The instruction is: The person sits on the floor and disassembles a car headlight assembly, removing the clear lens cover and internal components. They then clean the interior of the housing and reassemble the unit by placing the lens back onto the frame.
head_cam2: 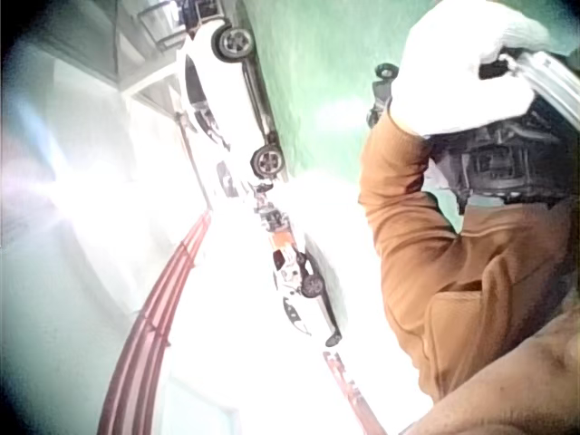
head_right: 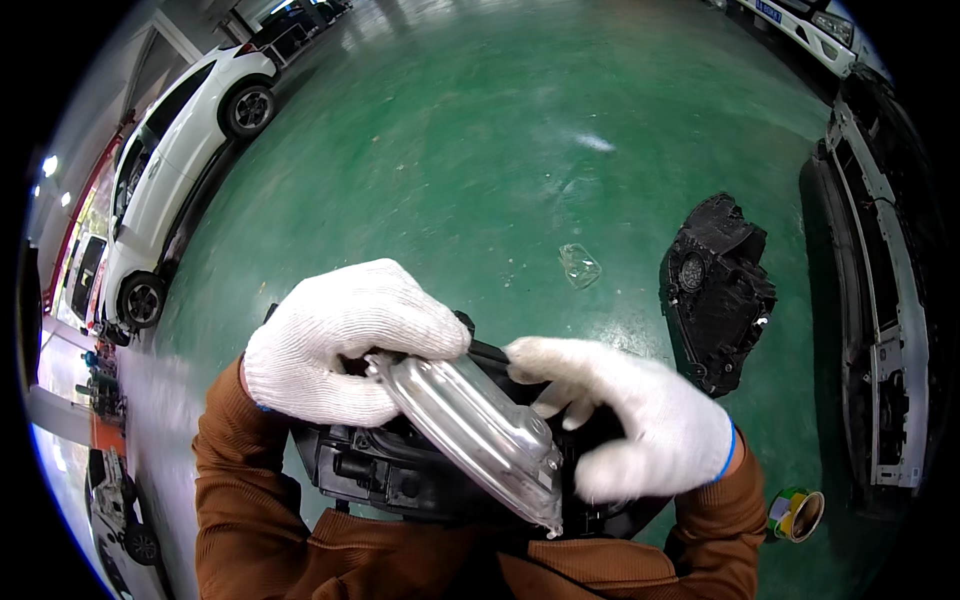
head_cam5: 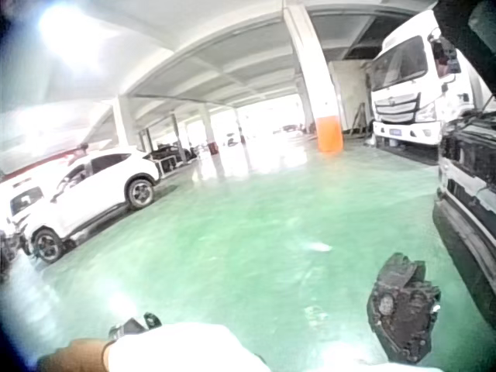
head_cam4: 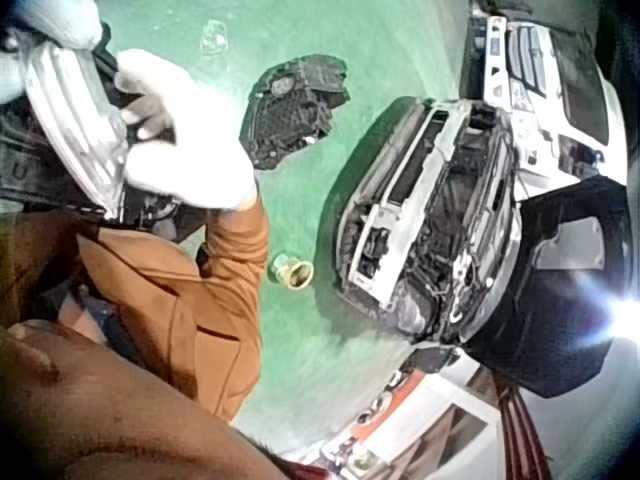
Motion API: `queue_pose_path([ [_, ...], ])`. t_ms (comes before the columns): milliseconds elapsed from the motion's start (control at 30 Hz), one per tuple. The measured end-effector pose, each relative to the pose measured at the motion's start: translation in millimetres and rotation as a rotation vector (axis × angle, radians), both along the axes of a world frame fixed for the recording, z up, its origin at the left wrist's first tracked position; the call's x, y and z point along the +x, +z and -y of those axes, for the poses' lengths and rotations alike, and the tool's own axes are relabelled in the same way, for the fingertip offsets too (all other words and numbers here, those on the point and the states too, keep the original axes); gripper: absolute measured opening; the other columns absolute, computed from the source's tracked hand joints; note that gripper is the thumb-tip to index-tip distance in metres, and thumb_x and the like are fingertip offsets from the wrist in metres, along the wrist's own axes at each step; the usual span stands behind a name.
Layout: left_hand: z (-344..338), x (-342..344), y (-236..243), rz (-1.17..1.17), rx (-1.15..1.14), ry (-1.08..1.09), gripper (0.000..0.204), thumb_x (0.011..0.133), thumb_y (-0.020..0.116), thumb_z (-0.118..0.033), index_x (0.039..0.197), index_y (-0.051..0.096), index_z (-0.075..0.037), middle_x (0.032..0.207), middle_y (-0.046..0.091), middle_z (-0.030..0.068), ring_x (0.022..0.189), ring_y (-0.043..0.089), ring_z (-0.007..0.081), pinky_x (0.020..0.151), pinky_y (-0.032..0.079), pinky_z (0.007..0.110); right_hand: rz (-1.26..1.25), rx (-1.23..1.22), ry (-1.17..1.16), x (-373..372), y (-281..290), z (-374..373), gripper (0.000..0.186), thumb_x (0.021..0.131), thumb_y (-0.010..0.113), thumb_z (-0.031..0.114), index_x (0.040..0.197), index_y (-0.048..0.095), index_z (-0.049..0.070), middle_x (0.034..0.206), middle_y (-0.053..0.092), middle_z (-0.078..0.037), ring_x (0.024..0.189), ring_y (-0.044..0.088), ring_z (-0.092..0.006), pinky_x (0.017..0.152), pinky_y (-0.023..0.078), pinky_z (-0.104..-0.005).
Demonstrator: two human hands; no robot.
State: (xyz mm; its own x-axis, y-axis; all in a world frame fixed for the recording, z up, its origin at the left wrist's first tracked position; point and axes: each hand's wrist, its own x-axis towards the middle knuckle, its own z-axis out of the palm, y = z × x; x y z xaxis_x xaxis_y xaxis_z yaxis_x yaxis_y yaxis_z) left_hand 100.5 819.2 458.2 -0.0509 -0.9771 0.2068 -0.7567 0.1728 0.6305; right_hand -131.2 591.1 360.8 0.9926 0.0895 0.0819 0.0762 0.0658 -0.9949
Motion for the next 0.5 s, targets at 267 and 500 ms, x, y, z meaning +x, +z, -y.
queue_pose_path([
  [267, 9, 12, -3, 0.025, -0.001, -0.072, 0.057, 0.087, 0.089, -0.019, 0.135, 0.070, 0.004, 0.132, 0.074, 0.0211, 0.122, 0.071, 0.0359, 0.101, 0.058, 0.045, 0.175, -0.437, 0.040, 6, 13, -12, 0.131, 0.063, 0.105, 0.047, 0.161, 0.041, -0.010, 0.152, 0.057, -0.026, 0.142, 0.059, -0.0375, 0.119, 0.046, -0.0428],
  [500, -52, 57, 2, 0.109, 0.210, 0.293, 0.061, 0.103, 0.070, -0.039, 0.141, 0.065, 0.008, 0.140, 0.070, 0.0242, 0.133, 0.066, 0.0383, 0.115, 0.051, 0.045, 0.234, -0.382, 0.125, 26, 9, 7, 0.111, 0.069, 0.100, 0.036, 0.158, 0.050, -0.007, 0.148, 0.060, -0.025, 0.132, 0.064, -0.0393, 0.113, 0.050, -0.0451],
])
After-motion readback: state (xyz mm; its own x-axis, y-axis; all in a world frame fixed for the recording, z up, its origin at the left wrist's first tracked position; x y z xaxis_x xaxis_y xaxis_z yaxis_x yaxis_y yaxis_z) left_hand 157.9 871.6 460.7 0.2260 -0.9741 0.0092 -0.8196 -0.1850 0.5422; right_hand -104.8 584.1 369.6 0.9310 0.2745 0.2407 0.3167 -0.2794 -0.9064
